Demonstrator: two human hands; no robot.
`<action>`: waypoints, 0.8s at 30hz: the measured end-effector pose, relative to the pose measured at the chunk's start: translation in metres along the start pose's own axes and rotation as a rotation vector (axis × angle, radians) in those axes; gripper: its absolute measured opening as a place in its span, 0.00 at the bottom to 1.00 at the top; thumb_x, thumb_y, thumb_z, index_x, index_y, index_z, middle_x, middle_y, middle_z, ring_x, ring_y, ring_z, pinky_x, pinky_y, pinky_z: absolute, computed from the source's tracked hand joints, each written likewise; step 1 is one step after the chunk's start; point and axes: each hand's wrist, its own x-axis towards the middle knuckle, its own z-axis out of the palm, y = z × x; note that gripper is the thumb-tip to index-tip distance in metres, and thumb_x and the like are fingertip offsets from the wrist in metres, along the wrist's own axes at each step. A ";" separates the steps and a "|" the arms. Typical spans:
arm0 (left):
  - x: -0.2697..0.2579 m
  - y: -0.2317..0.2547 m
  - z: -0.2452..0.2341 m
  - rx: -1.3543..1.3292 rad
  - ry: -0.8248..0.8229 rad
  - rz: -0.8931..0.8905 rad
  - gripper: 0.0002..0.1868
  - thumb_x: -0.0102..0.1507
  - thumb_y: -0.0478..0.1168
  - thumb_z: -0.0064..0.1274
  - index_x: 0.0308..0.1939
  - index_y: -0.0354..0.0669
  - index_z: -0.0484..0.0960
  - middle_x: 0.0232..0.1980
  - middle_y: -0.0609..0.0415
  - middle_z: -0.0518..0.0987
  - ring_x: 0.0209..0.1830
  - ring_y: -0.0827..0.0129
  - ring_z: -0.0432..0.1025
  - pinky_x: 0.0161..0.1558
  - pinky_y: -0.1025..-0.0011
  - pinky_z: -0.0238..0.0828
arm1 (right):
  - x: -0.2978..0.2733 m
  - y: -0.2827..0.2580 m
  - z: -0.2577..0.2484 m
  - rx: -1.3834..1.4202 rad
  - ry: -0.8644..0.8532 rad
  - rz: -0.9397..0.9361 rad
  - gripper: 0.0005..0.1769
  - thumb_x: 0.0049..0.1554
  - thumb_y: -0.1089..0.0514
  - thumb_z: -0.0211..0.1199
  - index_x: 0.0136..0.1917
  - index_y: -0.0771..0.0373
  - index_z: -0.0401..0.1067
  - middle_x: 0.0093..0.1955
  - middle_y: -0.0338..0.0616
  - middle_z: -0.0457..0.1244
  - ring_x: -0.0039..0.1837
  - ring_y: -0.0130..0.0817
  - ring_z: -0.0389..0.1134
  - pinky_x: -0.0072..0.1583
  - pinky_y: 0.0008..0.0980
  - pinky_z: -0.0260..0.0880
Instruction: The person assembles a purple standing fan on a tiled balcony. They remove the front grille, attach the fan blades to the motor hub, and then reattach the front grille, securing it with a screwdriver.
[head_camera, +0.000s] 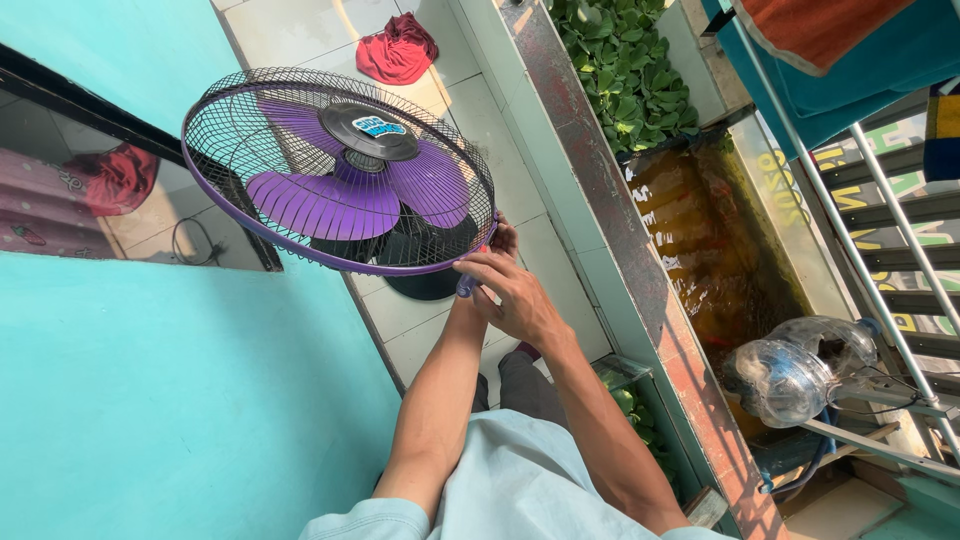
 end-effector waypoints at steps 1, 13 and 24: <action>-0.001 -0.001 -0.002 -0.004 -0.031 0.016 0.19 0.74 0.43 0.38 0.53 0.28 0.76 0.47 0.41 0.82 0.42 0.56 0.80 0.54 0.60 0.79 | -0.001 0.001 0.000 -0.015 -0.012 -0.028 0.23 0.51 0.70 0.66 0.60 0.60 0.75 0.62 0.45 0.67 0.59 0.44 0.72 0.55 0.40 0.76; -0.003 -0.005 -0.008 -0.069 -0.004 0.041 0.19 0.74 0.41 0.39 0.55 0.26 0.76 0.48 0.40 0.82 0.41 0.56 0.79 0.54 0.59 0.79 | -0.004 0.002 0.003 -0.039 0.026 -0.047 0.24 0.51 0.69 0.68 0.61 0.57 0.74 0.61 0.42 0.66 0.59 0.42 0.71 0.56 0.40 0.76; -0.001 0.012 -0.024 0.004 -0.102 -0.084 0.22 0.75 0.42 0.32 0.64 0.26 0.67 0.60 0.38 0.74 0.55 0.57 0.76 0.63 0.63 0.74 | -0.002 0.000 -0.003 -0.052 -0.036 0.042 0.26 0.48 0.68 0.68 0.62 0.58 0.76 0.60 0.43 0.66 0.58 0.43 0.71 0.56 0.40 0.76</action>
